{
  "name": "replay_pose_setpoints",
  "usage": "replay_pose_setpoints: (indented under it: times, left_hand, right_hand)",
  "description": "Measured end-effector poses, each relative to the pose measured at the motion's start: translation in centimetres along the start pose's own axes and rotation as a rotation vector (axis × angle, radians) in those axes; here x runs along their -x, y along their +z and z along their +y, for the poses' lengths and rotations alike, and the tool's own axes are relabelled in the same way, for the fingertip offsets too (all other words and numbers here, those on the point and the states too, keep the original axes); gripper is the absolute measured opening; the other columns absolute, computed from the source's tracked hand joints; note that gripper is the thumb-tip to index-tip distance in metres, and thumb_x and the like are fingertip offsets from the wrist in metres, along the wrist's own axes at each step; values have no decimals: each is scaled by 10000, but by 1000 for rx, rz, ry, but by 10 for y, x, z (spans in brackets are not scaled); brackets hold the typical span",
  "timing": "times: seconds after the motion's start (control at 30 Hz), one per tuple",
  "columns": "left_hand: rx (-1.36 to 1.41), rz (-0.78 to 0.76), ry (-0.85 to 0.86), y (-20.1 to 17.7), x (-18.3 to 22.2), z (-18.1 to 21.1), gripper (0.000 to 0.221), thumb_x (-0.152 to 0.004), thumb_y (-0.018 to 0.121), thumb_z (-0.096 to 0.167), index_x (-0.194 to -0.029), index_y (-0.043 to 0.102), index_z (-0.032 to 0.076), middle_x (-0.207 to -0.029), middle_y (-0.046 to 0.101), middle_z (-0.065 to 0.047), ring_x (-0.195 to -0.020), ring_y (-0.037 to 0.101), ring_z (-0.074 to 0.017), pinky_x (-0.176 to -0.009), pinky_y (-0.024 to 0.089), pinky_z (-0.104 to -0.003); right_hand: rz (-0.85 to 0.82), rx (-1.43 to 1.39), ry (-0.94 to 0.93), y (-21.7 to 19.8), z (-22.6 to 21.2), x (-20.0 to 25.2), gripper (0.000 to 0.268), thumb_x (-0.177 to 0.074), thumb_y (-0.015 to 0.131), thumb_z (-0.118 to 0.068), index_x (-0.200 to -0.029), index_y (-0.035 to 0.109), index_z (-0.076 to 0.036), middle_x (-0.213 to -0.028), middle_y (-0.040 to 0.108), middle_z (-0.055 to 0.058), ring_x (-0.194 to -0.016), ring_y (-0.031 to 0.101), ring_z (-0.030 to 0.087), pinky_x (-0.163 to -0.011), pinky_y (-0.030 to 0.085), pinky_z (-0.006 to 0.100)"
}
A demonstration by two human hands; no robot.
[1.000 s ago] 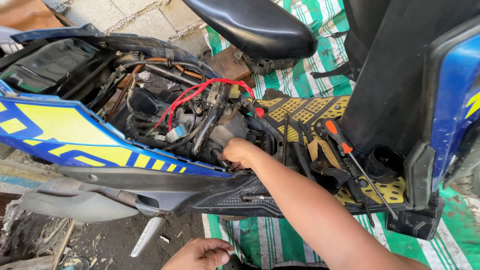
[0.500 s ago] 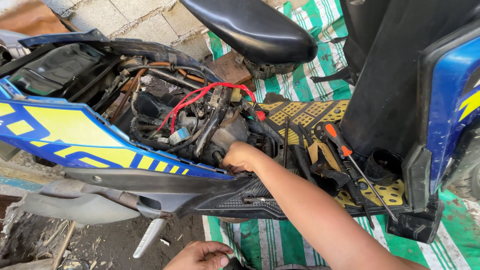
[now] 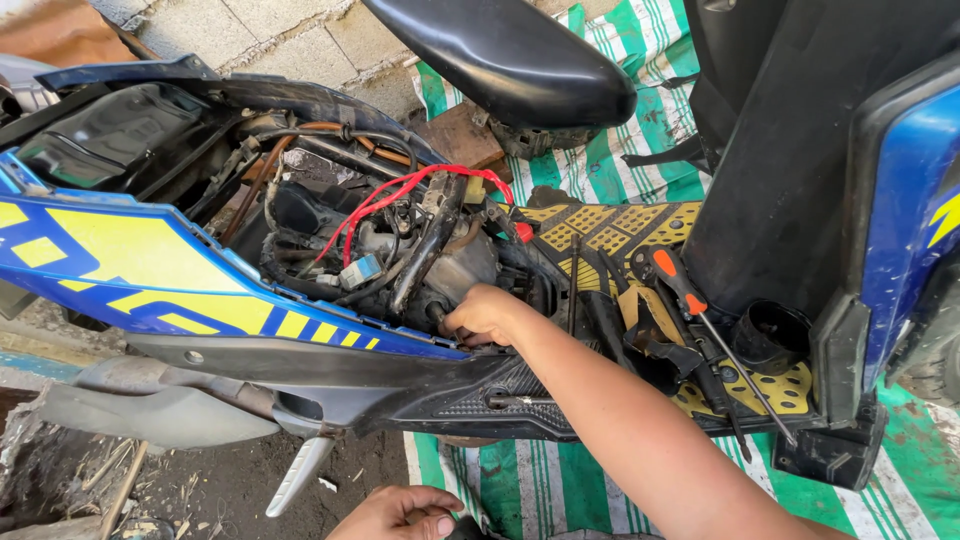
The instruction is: Reconnecting a wiring harness and adjusting internal components of a motorcycle using a screwdriver.
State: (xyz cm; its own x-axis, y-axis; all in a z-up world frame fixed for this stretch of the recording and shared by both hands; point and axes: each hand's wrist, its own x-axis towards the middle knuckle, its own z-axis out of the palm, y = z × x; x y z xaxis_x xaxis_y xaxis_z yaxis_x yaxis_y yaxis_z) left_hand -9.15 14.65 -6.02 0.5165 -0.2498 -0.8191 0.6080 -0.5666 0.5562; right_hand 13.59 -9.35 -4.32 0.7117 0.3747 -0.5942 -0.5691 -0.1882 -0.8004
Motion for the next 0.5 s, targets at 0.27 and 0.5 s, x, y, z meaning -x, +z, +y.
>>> replay_pose_setpoints:
  times: [0.27,0.5]
  left_hand:
    - [-111,26,-31,-1,1,9,561,-992,803,490,-1441,880,162,-756,596,112,-731,523,11,-737,422,-240]
    - [-127,7,-29,-3,-1,6,567,-973,778,472,-1476,818,214,-1235,882,57,-1183,841,-110,-1095,686,-298]
  right_hand:
    - [13,-27,-12,4,-1,-6,386,-929,854,-81,-1256,725,78,-1182,728,192,-1057,742,274,-924,683,393]
    - [1,-90,-20,5,8,-16,270,-948,878,-94,-1104,727,66,-994,734,212,-881,736,316,-846,683,433]
